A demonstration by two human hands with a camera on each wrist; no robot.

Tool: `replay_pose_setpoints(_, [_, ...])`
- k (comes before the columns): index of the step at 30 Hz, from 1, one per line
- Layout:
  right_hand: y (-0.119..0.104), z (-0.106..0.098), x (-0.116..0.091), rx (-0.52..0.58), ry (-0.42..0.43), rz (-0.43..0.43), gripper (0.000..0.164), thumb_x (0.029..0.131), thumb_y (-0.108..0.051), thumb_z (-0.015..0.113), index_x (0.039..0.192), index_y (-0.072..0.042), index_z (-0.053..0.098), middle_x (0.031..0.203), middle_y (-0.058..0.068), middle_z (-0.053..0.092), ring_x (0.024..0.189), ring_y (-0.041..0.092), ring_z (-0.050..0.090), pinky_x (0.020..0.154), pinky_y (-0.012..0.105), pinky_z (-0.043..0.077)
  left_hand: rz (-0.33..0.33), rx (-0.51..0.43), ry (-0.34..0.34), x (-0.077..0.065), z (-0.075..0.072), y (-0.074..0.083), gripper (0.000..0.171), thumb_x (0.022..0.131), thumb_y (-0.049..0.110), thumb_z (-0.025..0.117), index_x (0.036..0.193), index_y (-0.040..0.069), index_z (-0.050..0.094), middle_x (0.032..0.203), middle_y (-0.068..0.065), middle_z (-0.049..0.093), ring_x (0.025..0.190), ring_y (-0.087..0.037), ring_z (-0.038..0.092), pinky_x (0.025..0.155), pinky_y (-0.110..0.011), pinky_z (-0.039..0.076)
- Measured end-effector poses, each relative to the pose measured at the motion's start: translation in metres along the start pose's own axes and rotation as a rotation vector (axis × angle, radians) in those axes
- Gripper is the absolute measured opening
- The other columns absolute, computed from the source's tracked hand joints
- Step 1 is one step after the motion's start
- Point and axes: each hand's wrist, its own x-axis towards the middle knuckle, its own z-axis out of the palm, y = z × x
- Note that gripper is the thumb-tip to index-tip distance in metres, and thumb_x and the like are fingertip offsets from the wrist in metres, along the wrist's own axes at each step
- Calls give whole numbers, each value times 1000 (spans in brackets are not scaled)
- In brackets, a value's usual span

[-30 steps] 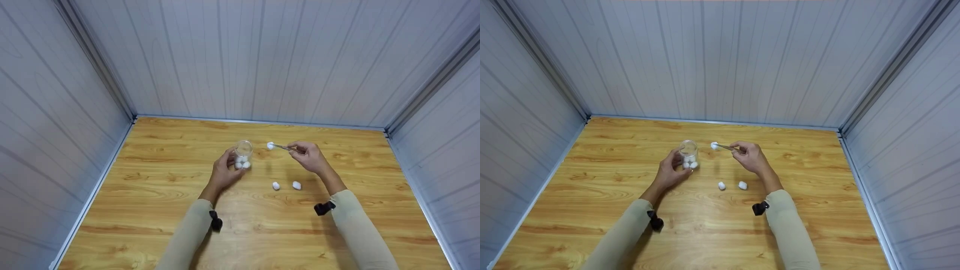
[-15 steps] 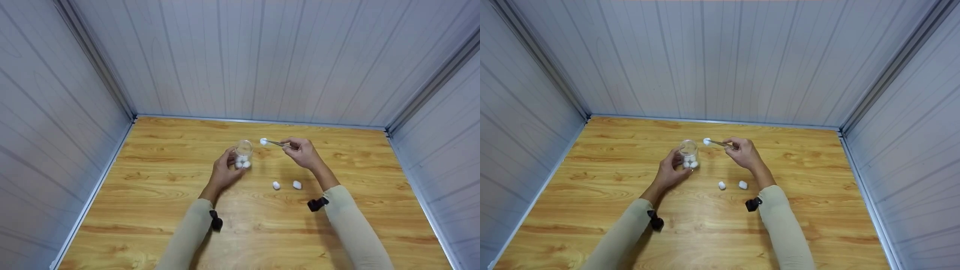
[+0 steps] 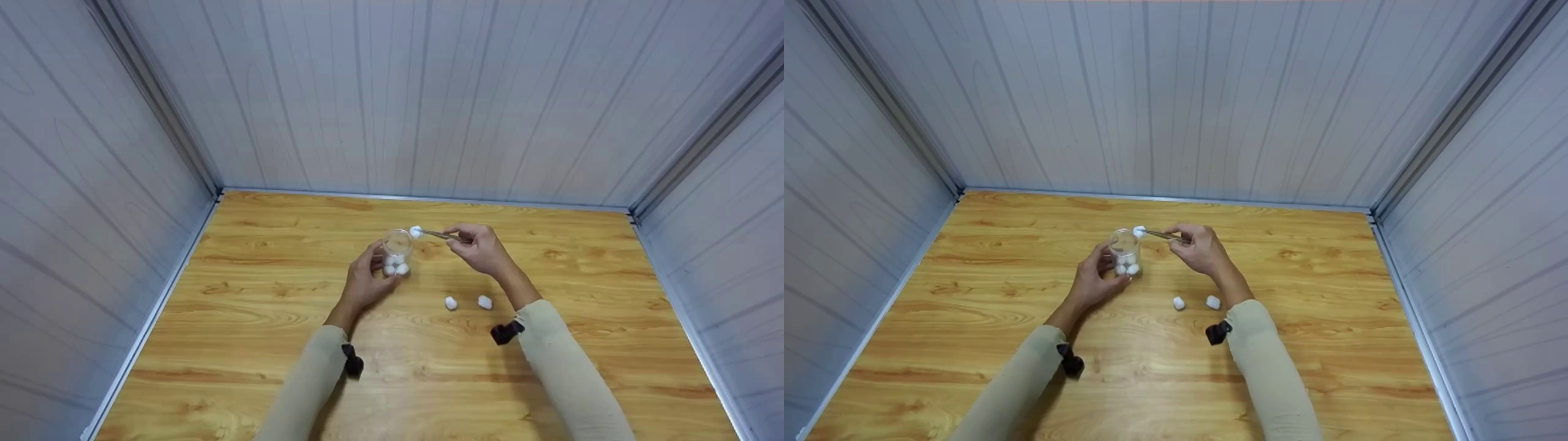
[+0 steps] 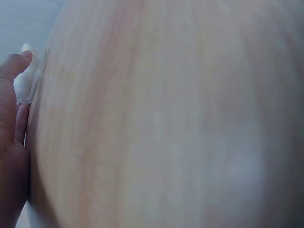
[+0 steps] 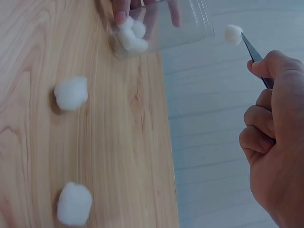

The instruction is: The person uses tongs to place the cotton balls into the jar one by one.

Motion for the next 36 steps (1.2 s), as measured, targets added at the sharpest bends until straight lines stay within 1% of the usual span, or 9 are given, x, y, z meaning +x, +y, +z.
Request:
replay_pose_setpoints(2, [-1, 2, 1, 3, -3, -4, 22, 109, -8, 70, 125, -1, 83, 68, -7, 52, 58, 4, 35, 58, 24, 36, 12, 4, 3, 0, 0, 0, 86, 88, 8, 93, 163, 7, 52, 142, -26, 67, 134, -43, 73, 115, -49, 66])
replay_pose_setpoints(7, [-5, 7, 5, 5, 0, -20, 21, 108, -7, 71, 124, -1, 83, 68, -7, 50, 59, 4, 34, 59, 24, 35, 16, 4, 5, 0, 0, 1, 85, 88, 7, 93, 163, 7, 53, 141, -26, 67, 133, -43, 74, 115, -49, 67])
replay_pose_setpoints(15, [-11, 16, 10, 23, -11, -37, 20, 108, -6, 71, 123, -2, 84, 68, -7, 51, 59, 3, 35, 58, 22, 35, -29, -4, -6, 0, -1, 1, 85, 90, 9, 92, 164, 11, 52, 146, -25, 68, 136, -42, 73, 118, -49, 65])
replay_pose_setpoints(22, [-12, 18, 12, 19, -4, -46, 20, 108, -7, 71, 122, -3, 84, 67, -6, 48, 59, 3, 34, 58, 23, 34, -19, -8, -3, 0, 0, 1, 85, 89, 8, 91, 165, 10, 52, 145, -25, 68, 136, -42, 73, 118, -48, 65])
replay_pose_setpoints(25, [-12, 19, 13, 23, -1, -43, 20, 108, -7, 71, 122, -3, 84, 68, -7, 50, 59, 3, 35, 58, 22, 34, -17, -8, 0, 0, 0, 0, 85, 89, 8, 92, 164, 11, 52, 143, -24, 68, 134, -41, 74, 117, -47, 66])
replay_pose_setpoints(29, [-10, 20, 13, 44, 2, -50, 21, 107, -5, 71, 124, -1, 83, 66, -8, 47, 59, 2, 33, 58, 22, 33, -6, -4, -1, 0, 0, -1, 83, 89, 8, 92, 163, 10, 54, 143, -24, 69, 134, -41, 74, 117, -47, 66])
replay_pose_setpoints(32, [-8, 21, 12, 54, 3, -54, 23, 106, -4, 70, 125, 0, 82, 65, -7, 42, 58, 2, 30, 58, 22, 31, 6, -1, 3, 0, 0, -2, 82, 88, 6, 92, 161, 8, 55, 144, -25, 69, 134, -43, 74, 117, -48, 66])
replay_pose_setpoints(36, [-7, 22, 12, 52, 9, -51, 23, 105, -3, 71, 125, -1, 83, 65, -7, 40, 58, 2, 30, 58, 22, 31, 10, -4, 9, 0, 1, -2, 83, 87, 5, 92, 161, 8, 55, 144, -25, 69, 133, -43, 74, 116, -48, 66])
